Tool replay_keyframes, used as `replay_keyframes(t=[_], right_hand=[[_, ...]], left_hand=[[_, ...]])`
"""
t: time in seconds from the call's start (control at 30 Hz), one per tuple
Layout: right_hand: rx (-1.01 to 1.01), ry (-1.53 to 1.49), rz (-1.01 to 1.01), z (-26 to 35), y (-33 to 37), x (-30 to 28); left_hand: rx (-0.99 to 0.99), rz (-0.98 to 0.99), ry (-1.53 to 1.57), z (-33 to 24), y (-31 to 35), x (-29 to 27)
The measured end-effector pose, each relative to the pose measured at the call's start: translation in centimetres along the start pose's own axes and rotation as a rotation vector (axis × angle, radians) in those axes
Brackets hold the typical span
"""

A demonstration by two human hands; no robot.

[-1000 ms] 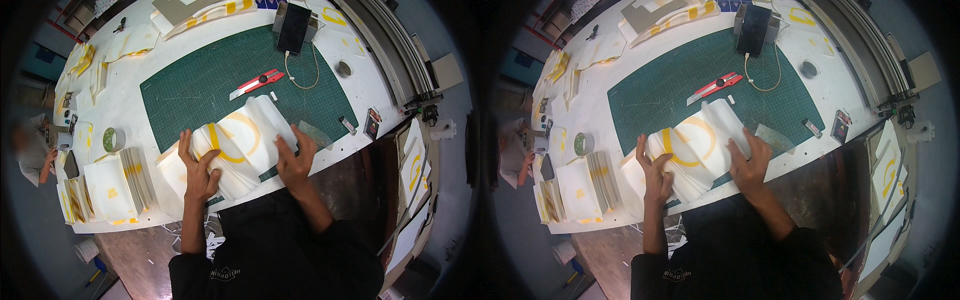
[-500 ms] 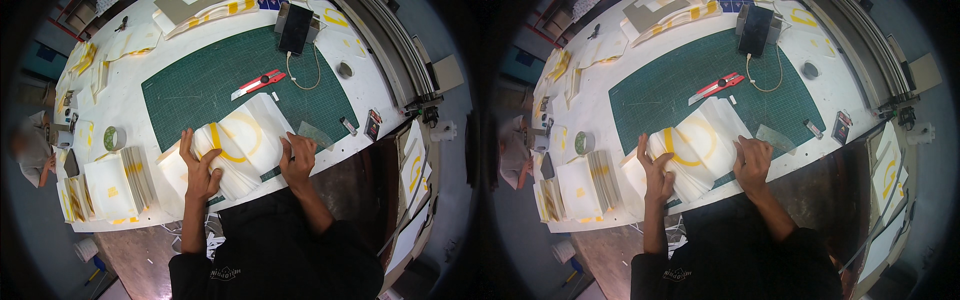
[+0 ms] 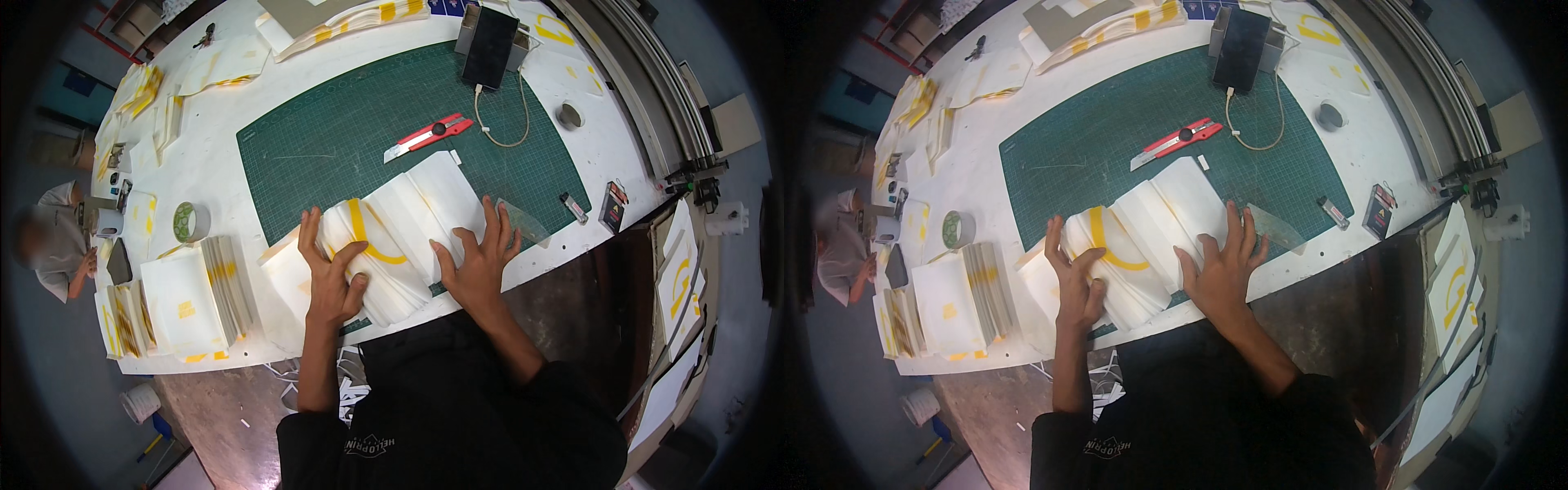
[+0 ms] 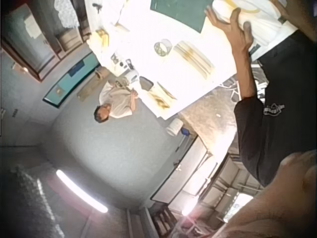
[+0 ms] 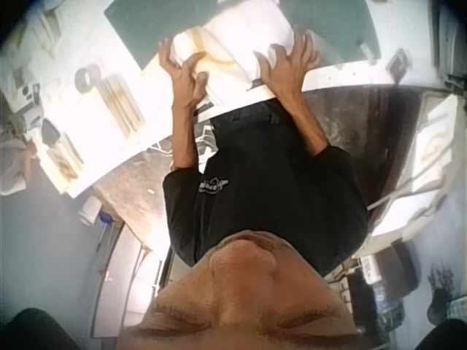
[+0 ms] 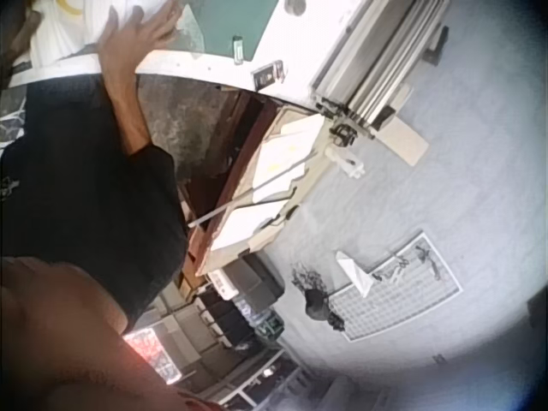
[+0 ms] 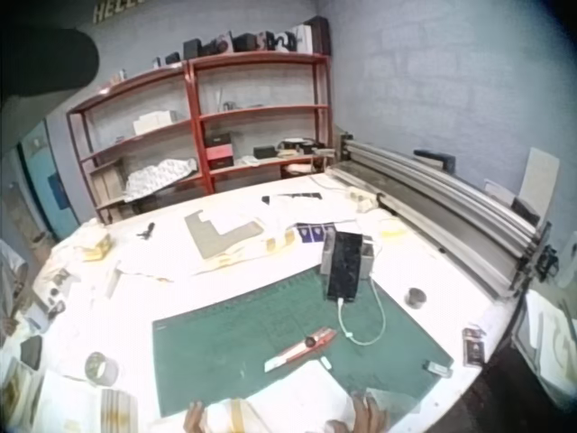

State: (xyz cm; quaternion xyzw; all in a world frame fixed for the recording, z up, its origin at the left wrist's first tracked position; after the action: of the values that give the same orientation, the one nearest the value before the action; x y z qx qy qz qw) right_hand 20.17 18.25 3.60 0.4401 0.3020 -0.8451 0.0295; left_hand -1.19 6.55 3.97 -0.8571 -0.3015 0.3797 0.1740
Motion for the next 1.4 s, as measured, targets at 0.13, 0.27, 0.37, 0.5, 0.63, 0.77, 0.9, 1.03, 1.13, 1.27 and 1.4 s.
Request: replay_keyframes(t=[0.13,0.27,0.37,0.5,0.63,0.77,0.9,1.03,1.13,1.27,1.4], right_hand=[[-0.021,-0.022,-0.018,1.5,-0.2,-0.6],[0.026,-0.32,-0.014,3.6,0.5,-1.4],[0.097,-0.704,0.055,5.5,1.1,-1.3],[-0.037,-0.839,0.161,8.1,1.7,-0.9],[-0.188,-0.774,0.248,9.0,1.7,-1.6],[-0.295,-0.727,0.305,8.7,0.9,-2.3],[0.004,-0.344,-0.203,0.2,-0.5,-3.1],[0.468,-0.356,0.033,-6.0,-2.1,-1.4],[0.434,-0.406,-0.059,-6.1,-1.3,-1.1],[0.452,-0.373,-0.129,-6.1,-0.8,-1.2],[0.079,-0.111,-0.197,-4.1,-1.0,-2.1]], left_hand=[[-0.002,-0.005,0.006,0.0,0.1,-0.1],[0.007,0.013,-0.004,-0.1,-0.1,-0.2],[0.008,0.0,0.025,-0.2,-0.1,-0.1],[0.007,-0.054,0.059,-0.1,-0.1,-0.3],[0.055,-0.008,-0.011,-0.9,-0.2,-0.3],[0.042,0.036,-0.072,-0.9,-0.1,-0.1],[-0.008,0.006,-0.027,-0.1,0.2,-0.1],[0.008,-0.001,-0.007,-0.2,0.2,0.0],[0.016,-0.003,-0.003,-0.3,0.0,-0.1],[0.015,-0.005,0.009,-0.3,0.1,0.0],[0.023,-0.006,0.003,-0.4,-0.1,-0.1]])
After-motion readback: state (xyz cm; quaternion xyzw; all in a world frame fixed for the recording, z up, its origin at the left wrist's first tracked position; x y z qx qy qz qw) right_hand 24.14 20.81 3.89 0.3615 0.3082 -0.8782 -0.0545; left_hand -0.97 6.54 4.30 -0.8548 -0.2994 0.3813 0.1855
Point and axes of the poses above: each hand's wrist, its own y-axis away from the middle knuckle, its own x-axis out of the palm, z = x × y, the point moved 8 cm from there along -y, towards the middle knuckle, and after that the axes turned 9 degrees about -z, right-handed, at the moved point
